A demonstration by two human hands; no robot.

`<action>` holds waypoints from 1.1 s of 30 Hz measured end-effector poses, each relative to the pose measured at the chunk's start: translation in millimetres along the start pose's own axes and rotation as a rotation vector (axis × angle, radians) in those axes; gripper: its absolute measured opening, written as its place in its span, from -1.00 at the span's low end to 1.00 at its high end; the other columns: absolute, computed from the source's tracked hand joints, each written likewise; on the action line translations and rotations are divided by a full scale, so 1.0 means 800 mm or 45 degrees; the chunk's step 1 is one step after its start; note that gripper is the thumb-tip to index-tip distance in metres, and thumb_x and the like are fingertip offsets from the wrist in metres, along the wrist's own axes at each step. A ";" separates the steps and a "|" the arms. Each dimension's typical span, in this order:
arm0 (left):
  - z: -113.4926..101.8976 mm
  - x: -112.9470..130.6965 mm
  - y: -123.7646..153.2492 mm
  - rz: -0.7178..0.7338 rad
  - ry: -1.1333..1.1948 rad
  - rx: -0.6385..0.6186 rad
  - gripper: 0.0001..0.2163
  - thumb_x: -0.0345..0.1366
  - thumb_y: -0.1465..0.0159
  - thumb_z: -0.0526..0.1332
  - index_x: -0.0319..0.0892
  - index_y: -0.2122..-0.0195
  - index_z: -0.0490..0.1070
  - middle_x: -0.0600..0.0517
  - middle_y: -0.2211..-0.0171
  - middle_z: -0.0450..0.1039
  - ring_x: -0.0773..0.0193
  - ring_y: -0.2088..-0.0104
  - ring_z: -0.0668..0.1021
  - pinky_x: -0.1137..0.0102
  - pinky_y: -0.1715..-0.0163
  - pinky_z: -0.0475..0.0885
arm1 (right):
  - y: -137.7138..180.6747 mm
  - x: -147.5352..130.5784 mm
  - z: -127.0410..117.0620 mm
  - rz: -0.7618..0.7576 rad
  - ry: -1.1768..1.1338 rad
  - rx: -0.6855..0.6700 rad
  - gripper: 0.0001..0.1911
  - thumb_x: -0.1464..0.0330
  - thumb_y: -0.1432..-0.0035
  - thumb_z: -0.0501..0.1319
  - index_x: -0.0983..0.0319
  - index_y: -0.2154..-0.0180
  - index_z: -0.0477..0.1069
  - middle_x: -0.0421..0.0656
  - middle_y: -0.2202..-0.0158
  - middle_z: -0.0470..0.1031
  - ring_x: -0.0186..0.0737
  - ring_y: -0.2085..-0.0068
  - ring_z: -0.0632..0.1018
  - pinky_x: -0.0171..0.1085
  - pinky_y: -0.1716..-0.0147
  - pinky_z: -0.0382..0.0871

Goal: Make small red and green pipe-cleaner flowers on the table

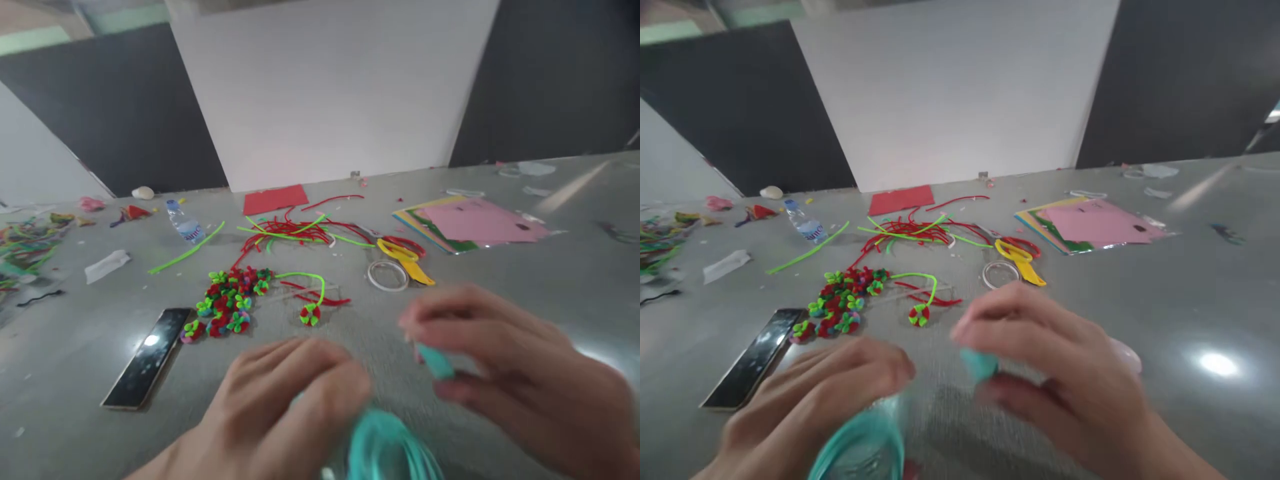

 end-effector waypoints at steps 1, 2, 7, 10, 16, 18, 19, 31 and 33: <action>0.011 -0.007 0.001 -0.005 -0.031 -0.012 -0.66 -0.36 -0.21 0.34 -0.02 0.04 0.29 0.08 0.28 0.54 0.23 0.39 0.58 0.32 0.38 0.56 | -0.002 -0.013 0.000 0.054 -0.050 0.003 -0.72 0.28 -0.27 0.38 -0.08 -0.02 0.58 -0.21 0.11 0.65 -0.25 0.20 0.70 -0.38 0.28 0.62; 0.019 -0.012 0.000 0.005 -0.052 -0.024 -0.66 -0.38 -0.19 0.33 -0.04 0.06 0.29 0.09 0.31 0.52 0.25 0.41 0.57 0.35 0.44 0.52 | -0.005 -0.022 0.001 0.129 -0.098 0.012 -0.78 0.21 -0.29 0.36 -0.10 0.02 0.60 -0.22 0.12 0.67 -0.25 0.25 0.70 -0.38 0.34 0.61; 0.039 -0.032 -0.010 0.014 -0.202 -0.107 -0.67 -0.41 -0.19 0.24 -0.08 0.03 0.28 0.06 0.25 0.54 0.17 0.33 0.63 0.33 0.43 0.51 | -0.014 -0.018 0.034 0.383 -0.143 -0.175 -0.85 0.24 -0.42 0.25 0.03 0.10 0.60 -0.25 0.23 0.68 -0.34 0.37 0.68 -0.45 0.45 0.56; 0.046 -0.041 -0.014 -0.002 -0.276 -0.159 -0.73 -0.40 -0.21 0.23 -0.08 0.08 0.25 0.05 0.26 0.53 0.13 0.33 0.64 0.32 0.43 0.49 | -0.021 -0.023 0.038 0.095 0.025 -0.219 -0.80 0.24 -0.46 0.18 0.08 0.05 0.57 -0.18 0.11 0.66 -0.29 0.19 0.68 -0.41 0.27 0.56; 0.046 -0.046 -0.022 -0.208 -0.400 -0.067 -0.40 -0.40 -0.14 0.22 -0.05 -0.21 0.07 -0.07 0.08 0.61 -0.02 0.23 0.70 0.27 0.40 0.52 | -0.020 -0.013 0.038 0.031 0.408 -0.098 -0.67 0.16 -0.54 0.04 0.21 0.20 0.41 -0.20 0.41 0.49 -0.29 0.44 0.49 -0.31 0.45 0.33; 0.054 -0.042 -0.022 -0.280 -0.210 -0.193 -0.31 -0.33 -0.12 0.28 -0.01 -0.25 0.01 -0.04 0.08 0.63 0.06 0.35 0.69 0.31 0.44 0.51 | -0.019 -0.027 0.036 -0.144 0.380 -0.019 -0.62 0.15 -0.56 -0.04 0.19 0.23 0.37 -0.22 0.47 0.40 -0.27 0.45 0.40 -0.28 0.45 0.27; 0.059 -0.037 -0.021 -0.283 -0.107 -0.257 -0.27 -0.29 -0.10 0.32 0.01 -0.25 -0.01 -0.03 0.08 0.63 0.09 0.38 0.69 0.32 0.45 0.51 | -0.018 -0.034 0.036 -0.244 0.351 -0.007 -0.63 0.17 -0.57 -0.07 0.18 0.23 0.35 -0.22 0.47 0.37 -0.26 0.44 0.37 -0.27 0.45 0.24; 0.066 -0.035 -0.034 -0.218 0.062 -0.030 -0.24 -0.21 -0.21 0.36 -0.05 -0.32 -0.06 -0.12 0.03 0.61 0.03 0.23 0.70 0.27 0.33 0.56 | -0.010 -0.010 0.024 0.216 0.324 0.082 -0.67 0.06 -0.40 0.22 0.16 0.29 0.38 -0.37 0.58 0.26 -0.43 0.61 0.21 -0.35 0.61 0.12; 0.055 -0.055 -0.040 -0.122 0.033 0.006 -0.28 -0.12 -0.25 0.35 -0.10 -0.34 0.01 -0.15 -0.03 0.56 0.00 0.06 0.66 0.22 0.15 0.56 | -0.008 -0.001 -0.010 0.291 0.437 0.238 -0.71 0.10 -0.39 0.24 0.14 0.32 0.44 -0.33 0.58 0.30 -0.39 0.59 0.25 -0.31 0.58 0.14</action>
Point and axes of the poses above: each hand's wrist, its own y-axis away from the middle knuckle, its own z-axis out of the palm, x = y × z, the point moved 8 cm from there along -y, towards the middle knuckle
